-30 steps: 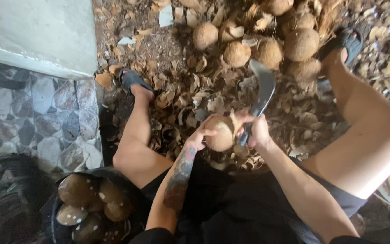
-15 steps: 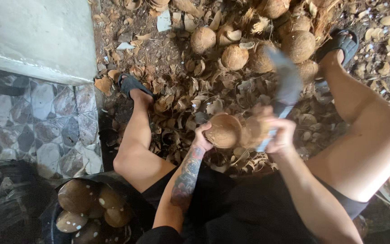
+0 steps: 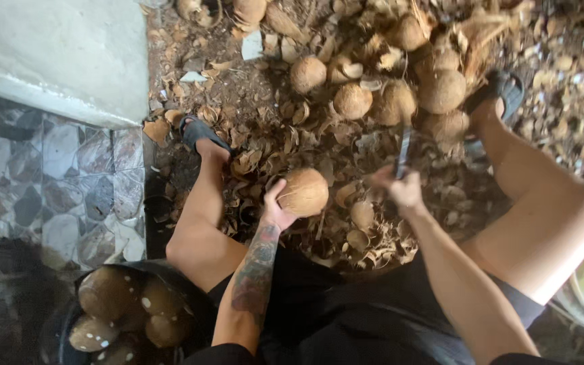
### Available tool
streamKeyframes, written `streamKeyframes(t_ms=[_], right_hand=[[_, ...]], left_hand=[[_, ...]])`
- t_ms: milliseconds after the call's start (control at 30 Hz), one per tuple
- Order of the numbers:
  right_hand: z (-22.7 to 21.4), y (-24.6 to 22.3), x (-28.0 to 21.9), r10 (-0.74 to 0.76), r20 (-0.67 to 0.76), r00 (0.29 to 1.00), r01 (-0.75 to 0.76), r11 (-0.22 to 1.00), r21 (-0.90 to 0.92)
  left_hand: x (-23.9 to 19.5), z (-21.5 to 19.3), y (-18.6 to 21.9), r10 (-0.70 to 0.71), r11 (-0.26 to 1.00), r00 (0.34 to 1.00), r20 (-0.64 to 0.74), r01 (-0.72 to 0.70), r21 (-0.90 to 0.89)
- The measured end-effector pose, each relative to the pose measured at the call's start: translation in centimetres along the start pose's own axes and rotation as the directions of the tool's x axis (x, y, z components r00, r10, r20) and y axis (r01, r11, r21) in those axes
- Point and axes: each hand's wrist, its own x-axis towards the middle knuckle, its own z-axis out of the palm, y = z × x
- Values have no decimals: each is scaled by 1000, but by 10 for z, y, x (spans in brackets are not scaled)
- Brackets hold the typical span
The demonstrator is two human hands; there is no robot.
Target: The person sits on the ground and uses a large knife to peel the husk off several coconuts. They rotate each coconut while striking it with the knife to remove the outer layer, then place the peeled coconuts into a nearby bucket.
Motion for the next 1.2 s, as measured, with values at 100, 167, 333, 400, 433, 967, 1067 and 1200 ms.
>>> streamKeyframes(t_ms=[100,167,333,400,433,967,1067,1200], right_hand=[[10,9,-15,86,77,993,-80,994,-70],[7,28,-14,197,44,979,-141,822,-552],[1,13,-51,-3,143,990,82,830,-551],[-1,-17,-58,-87,235,968,194,855,-481],[-3,-30,-68,-30,371,928,146,946,-290],[-13,10,-130,368,652,663,-50,891,-452],[-15,-23,-141,365,689,626,-252,931,-264],[-12,-64,-160,-398,704,588,447,886,127]], left_hand=[[5,-21,-6,-106,984,940,-324,147,104],[8,-32,-12,-138,981,920,-366,179,81],[-24,43,4,-150,988,982,-113,144,-62],[-12,35,0,-92,992,995,-51,87,-90],[-7,17,-3,-107,993,983,-149,98,-61],[10,-16,-29,255,958,873,-415,-171,230],[15,-31,-15,33,999,946,-322,-36,-3],[-29,33,1,2,1000,953,-304,1,9]])
